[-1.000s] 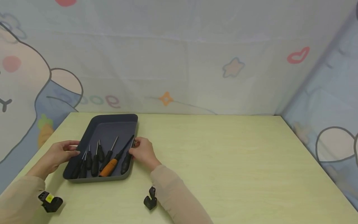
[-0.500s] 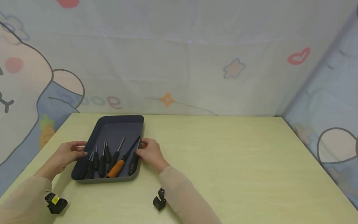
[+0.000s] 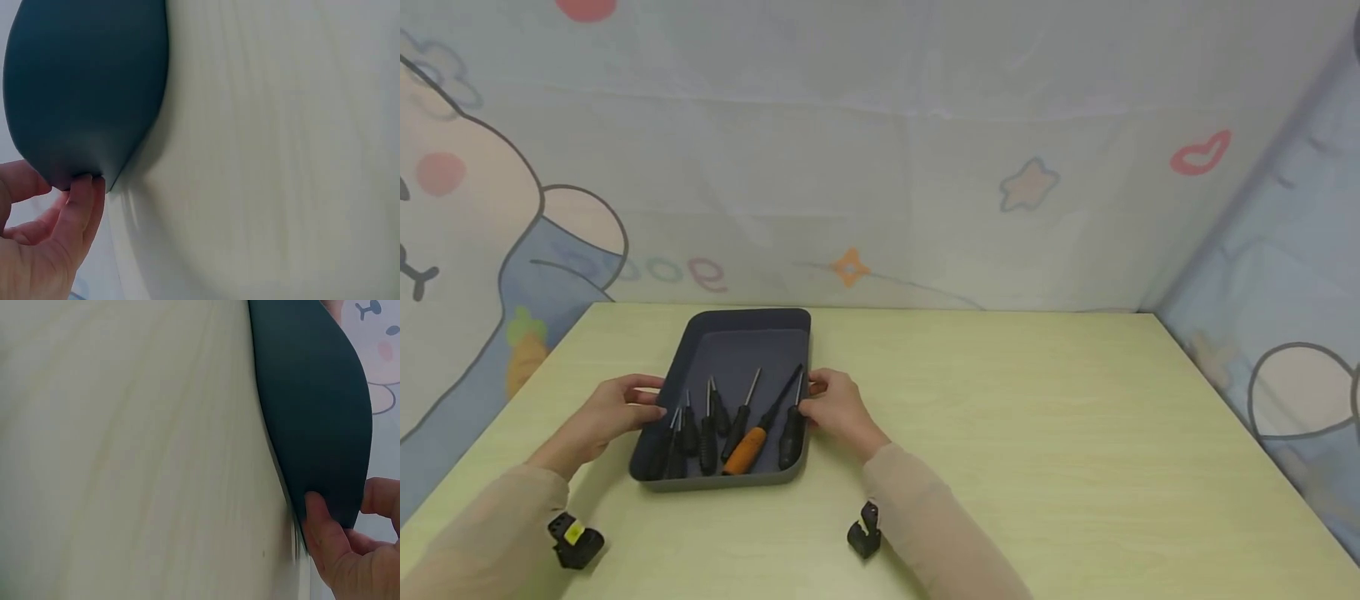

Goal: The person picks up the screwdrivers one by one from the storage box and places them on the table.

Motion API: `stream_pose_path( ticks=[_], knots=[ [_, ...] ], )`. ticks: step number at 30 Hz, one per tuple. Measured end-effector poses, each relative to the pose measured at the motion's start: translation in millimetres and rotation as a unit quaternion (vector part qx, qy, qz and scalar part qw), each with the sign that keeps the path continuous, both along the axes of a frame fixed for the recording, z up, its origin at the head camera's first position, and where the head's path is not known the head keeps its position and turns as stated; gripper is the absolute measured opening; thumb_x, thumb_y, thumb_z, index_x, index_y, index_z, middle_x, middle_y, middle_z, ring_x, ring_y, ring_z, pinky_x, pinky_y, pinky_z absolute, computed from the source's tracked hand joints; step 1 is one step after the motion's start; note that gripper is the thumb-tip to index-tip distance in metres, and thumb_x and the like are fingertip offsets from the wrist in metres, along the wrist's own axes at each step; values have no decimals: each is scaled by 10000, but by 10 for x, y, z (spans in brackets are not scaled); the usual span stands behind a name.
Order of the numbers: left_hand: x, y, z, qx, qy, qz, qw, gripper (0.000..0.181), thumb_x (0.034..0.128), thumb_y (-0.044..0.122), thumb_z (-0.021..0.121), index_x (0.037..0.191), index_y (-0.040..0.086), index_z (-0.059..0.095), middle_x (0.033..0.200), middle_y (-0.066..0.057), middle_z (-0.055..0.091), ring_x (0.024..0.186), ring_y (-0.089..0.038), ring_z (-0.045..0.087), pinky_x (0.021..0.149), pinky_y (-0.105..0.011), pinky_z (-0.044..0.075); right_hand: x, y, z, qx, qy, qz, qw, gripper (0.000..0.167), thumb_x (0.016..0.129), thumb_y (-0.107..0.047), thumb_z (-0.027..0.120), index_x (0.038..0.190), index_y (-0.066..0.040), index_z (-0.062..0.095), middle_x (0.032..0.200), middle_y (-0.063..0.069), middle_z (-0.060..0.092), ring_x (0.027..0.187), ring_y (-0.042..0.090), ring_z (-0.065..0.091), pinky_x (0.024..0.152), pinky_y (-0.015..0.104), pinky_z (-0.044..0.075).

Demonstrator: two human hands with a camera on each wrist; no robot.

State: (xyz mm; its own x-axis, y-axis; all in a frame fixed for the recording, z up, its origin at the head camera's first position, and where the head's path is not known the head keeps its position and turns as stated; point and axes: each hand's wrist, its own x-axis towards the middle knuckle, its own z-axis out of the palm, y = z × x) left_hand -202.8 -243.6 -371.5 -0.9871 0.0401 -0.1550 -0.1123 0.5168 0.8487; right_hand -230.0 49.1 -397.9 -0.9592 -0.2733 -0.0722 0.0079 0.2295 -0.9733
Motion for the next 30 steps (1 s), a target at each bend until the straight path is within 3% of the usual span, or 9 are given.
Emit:
stream_pose_path(
  ticks=[10,14,30],
  knots=[
    [-38,271,-12,147,-93,33,9998,496,833,-91,585,1286,-141,388,995,-219,544,745,-135,565,679,-268,530,40,270,49,-69,-55,-140,9999,481,763,137,562,1237,133,478,1047,275,566,748,170,583,618,359,553],
    [-40,352,-14,190,-81,9,9998,487,833,-92,581,1281,-136,395,988,-213,536,757,-149,559,686,-270,529,19,338,-3,-35,-54,-340,9994,479,752,141,569,1224,116,498,1026,248,585,728,178,591,587,335,549],
    [-72,628,-61,396,43,-168,9991,465,823,-86,590,1256,-127,425,963,-194,546,750,-145,568,695,-285,537,47,684,-40,-150,-156,-374,9991,477,755,130,554,1228,117,498,1049,269,593,735,173,595,593,309,535]
  ],
)
